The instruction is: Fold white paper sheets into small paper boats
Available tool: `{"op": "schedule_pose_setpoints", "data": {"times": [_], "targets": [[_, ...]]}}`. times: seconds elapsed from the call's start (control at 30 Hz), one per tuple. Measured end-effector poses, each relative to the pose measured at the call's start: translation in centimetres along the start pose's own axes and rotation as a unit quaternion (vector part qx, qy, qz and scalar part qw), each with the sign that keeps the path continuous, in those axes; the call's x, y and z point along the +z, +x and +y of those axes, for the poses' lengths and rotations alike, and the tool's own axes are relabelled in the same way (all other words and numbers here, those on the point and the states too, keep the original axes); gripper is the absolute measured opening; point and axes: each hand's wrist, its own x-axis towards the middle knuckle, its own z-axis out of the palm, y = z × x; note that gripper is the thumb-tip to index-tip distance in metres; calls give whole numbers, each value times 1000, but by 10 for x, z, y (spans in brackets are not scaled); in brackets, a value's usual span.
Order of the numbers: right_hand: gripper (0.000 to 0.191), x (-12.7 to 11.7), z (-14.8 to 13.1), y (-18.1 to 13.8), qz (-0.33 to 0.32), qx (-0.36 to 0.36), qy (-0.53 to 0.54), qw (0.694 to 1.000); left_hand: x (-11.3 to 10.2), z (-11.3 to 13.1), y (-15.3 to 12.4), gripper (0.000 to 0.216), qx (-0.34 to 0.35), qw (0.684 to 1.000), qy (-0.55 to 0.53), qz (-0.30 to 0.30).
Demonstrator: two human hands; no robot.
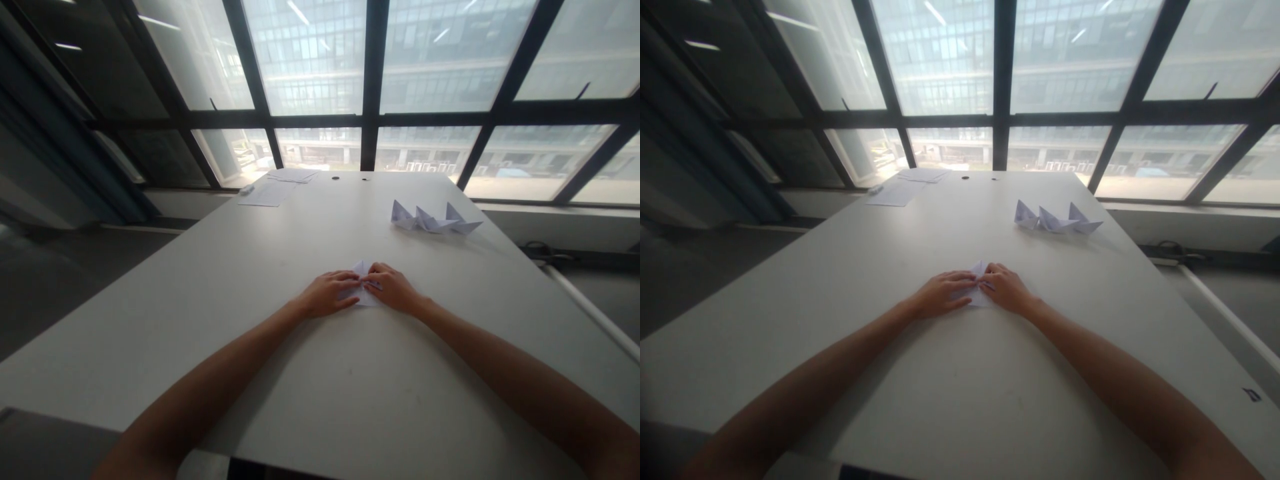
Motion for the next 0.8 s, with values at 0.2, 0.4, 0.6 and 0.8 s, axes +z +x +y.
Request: {"op": "schedule_pose_setpoints", "data": {"times": [0.2, 0.4, 0.6, 0.8], "targets": [[34, -11, -12, -2, -55, -23, -57, 997, -6, 3, 0, 58, 17, 1000, 8, -15], [53, -24, -15, -3, -96, -72, -69, 990, -11, 6, -2, 51, 1, 1000, 25, -16], [41, -29, -5, -3, -97, -91, -24, 991, -15, 1, -3, 37, 15, 999, 32, -17], [27, -29, 9, -2, -81, -65, -13, 994, -11, -5, 0, 35, -25, 999, 13, 36]]}}
